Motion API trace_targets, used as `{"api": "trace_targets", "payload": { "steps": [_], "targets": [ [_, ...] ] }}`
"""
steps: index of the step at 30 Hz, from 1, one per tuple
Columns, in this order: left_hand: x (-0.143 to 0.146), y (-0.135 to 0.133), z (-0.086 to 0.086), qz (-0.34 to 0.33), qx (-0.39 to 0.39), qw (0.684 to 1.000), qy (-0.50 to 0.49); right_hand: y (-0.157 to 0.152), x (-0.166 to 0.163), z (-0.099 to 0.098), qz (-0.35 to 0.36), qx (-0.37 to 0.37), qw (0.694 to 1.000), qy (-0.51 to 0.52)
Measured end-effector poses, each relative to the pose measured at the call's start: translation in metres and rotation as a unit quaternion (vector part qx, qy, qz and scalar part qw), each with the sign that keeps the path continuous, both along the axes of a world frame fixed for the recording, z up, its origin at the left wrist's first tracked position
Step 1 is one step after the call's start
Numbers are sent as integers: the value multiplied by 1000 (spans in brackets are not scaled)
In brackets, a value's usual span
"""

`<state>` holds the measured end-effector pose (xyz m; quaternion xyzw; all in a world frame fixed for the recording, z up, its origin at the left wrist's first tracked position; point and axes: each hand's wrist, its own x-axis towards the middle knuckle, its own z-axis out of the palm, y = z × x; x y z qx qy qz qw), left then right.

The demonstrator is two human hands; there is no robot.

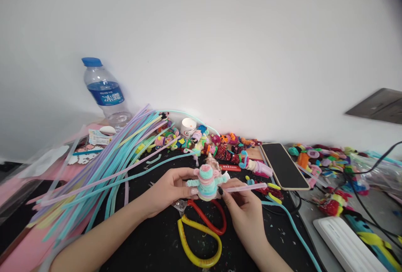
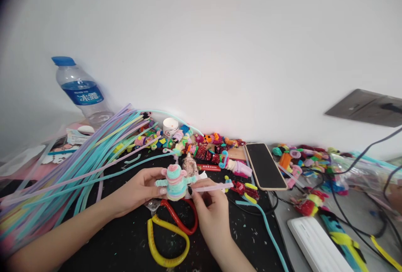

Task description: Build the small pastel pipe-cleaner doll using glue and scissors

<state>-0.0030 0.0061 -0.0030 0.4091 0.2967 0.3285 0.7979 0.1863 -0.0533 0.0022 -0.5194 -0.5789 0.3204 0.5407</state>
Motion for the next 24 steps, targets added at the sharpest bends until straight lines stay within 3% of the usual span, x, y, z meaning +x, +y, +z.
{"api": "trace_targets", "payload": {
  "steps": [24],
  "targets": [
    [-1,-1,-1,-14,32,999,3,0,-1,0,-1,-32,998,51]
  ]
}}
